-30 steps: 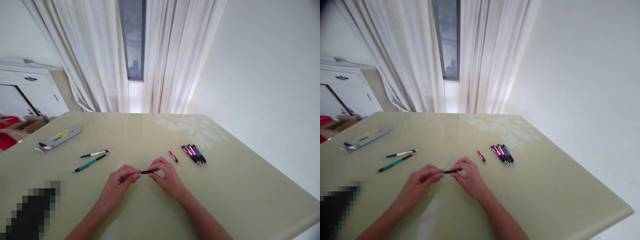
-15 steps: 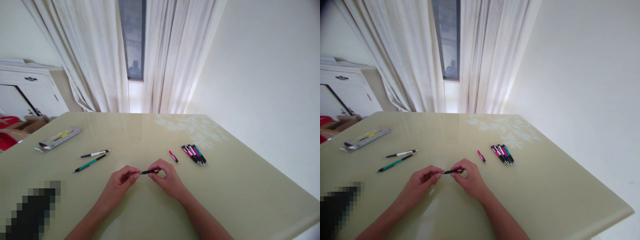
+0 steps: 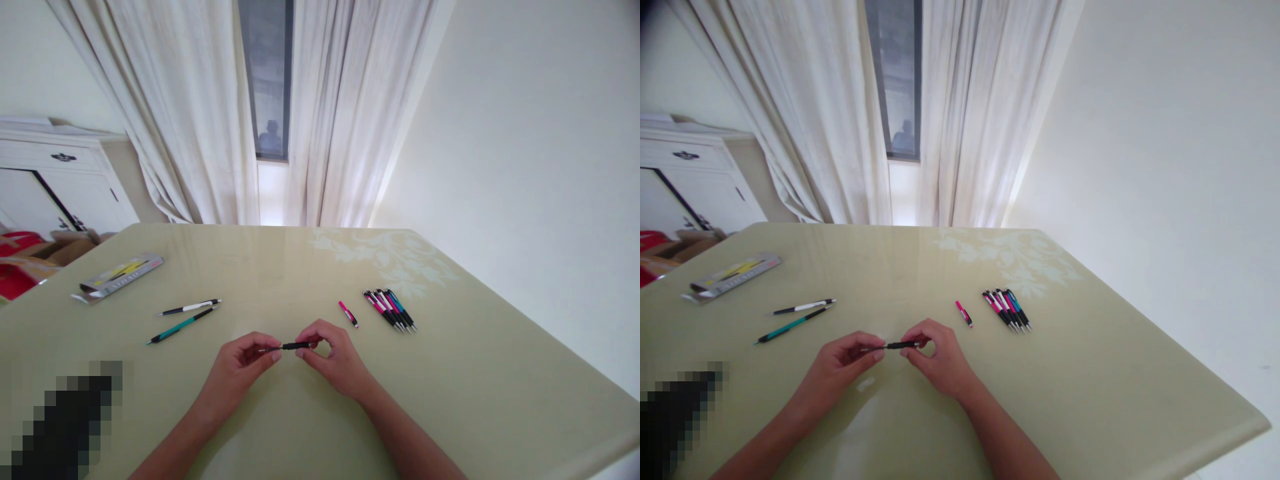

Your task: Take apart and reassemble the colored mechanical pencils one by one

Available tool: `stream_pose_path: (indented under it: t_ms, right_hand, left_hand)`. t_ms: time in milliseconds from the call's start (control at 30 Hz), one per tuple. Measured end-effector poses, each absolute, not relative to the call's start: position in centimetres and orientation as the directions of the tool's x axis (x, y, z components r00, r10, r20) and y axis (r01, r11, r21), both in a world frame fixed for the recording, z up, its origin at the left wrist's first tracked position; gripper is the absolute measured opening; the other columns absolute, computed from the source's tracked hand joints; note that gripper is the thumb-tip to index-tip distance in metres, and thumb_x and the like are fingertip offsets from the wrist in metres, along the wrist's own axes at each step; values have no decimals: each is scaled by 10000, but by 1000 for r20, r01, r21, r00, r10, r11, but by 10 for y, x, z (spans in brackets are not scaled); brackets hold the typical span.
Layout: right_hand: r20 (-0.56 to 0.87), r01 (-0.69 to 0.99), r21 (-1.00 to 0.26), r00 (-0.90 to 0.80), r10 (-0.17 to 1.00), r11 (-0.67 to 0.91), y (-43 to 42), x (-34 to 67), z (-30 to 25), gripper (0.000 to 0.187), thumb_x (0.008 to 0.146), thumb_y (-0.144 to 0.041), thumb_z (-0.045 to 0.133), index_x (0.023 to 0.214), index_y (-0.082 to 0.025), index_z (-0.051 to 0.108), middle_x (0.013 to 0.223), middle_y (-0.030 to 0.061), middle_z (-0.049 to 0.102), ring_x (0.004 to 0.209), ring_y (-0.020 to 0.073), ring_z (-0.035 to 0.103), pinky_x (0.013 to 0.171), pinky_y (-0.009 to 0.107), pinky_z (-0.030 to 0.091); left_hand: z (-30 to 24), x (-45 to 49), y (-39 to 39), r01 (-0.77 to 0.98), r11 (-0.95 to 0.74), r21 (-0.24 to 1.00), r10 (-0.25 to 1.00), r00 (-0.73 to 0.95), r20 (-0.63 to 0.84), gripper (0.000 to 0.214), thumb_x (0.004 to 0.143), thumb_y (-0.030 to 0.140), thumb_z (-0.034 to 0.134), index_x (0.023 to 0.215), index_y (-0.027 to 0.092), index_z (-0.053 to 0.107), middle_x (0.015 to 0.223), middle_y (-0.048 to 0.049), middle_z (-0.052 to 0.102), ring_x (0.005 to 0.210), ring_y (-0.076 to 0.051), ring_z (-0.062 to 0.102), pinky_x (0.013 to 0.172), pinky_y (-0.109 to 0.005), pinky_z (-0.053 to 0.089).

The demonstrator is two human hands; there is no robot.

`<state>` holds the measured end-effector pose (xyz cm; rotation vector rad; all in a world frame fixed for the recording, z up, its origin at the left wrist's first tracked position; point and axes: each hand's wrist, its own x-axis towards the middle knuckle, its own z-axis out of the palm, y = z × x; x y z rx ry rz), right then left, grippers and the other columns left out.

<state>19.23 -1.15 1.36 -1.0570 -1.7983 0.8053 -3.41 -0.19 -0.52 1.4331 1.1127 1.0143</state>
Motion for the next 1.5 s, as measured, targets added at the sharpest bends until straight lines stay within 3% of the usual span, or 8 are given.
stream_pose_path:
  t_ms: [300,500,633,800,967,1100,1300,1500]
  right_hand:
    - [348,334,-849,-229,909,410,-11,196,16,81,880,-196,697,957,-194,722,896,31,713,829,166,653,773,291,528]
    - [379,314,-850,-192,905,423,-9,200,16,97,932,-234,667,1007,-202,719,939,44,700,852,168,660,788,296,537]
    - [397,319,-841,-185,899,437,-9,199,16,107,949,-259,660,1023,-212,721,953,47,701,858,173,652,779,303,535]
    - [415,308,-829,-221,883,466,-10,198,16,101,946,-241,671,1023,-220,732,950,44,703,876,181,650,787,309,537]
    - [409,342,-798,-299,862,497,-11,196,17,97,930,-209,692,1001,-225,756,909,35,715,859,183,650,785,302,520]
    - [358,383,-796,-324,876,468,-12,192,15,99,915,-202,706,991,-222,765,908,27,744,845,177,670,773,285,509]
    - [263,334,-869,-311,913,365,-17,182,10,74,898,-223,723,967,-210,745,861,5,752,795,162,690,744,255,522]
    - [281,338,-863,-300,912,377,-12,185,12,108,916,-310,725,960,-211,734,889,9,757,821,166,695,765,264,527]
  left_hand:
    - [-2,-34,2,-56,18,998,998,68,-14,354,917,555,631,962,205,599,1068,-96,783,966,-229,733,843,-352,587]
    - [2,-32,-5,168,-109,980,957,284,58,331,957,515,577,959,201,681,727,-4,692,710,-185,667,711,-281,536]
    - [-4,-30,-10,316,-200,928,930,360,78,363,1003,491,500,1068,224,737,785,-6,661,609,-155,603,624,-262,483]
    - [-6,-33,-7,400,-315,861,906,397,147,365,1009,468,498,1083,253,784,876,-45,665,802,-208,644,710,-285,493]
    - [-2,-32,-8,435,-317,843,916,372,153,349,993,464,532,1110,267,795,886,-52,638,761,-197,630,647,-284,494]
    - [-2,-31,-9,343,-259,903,940,305,153,328,914,467,651,1123,253,784,893,-55,690,800,-209,674,721,-309,555]
    - [-5,-31,-6,45,35,998,985,170,-42,420,764,485,810,1078,208,766,978,-68,790,882,-231,735,799,-322,592]
    - [-4,-24,-7,15,-8,1000,968,251,4,349,794,505,778,941,189,800,1021,-98,792,902,-245,726,819,-339,590]
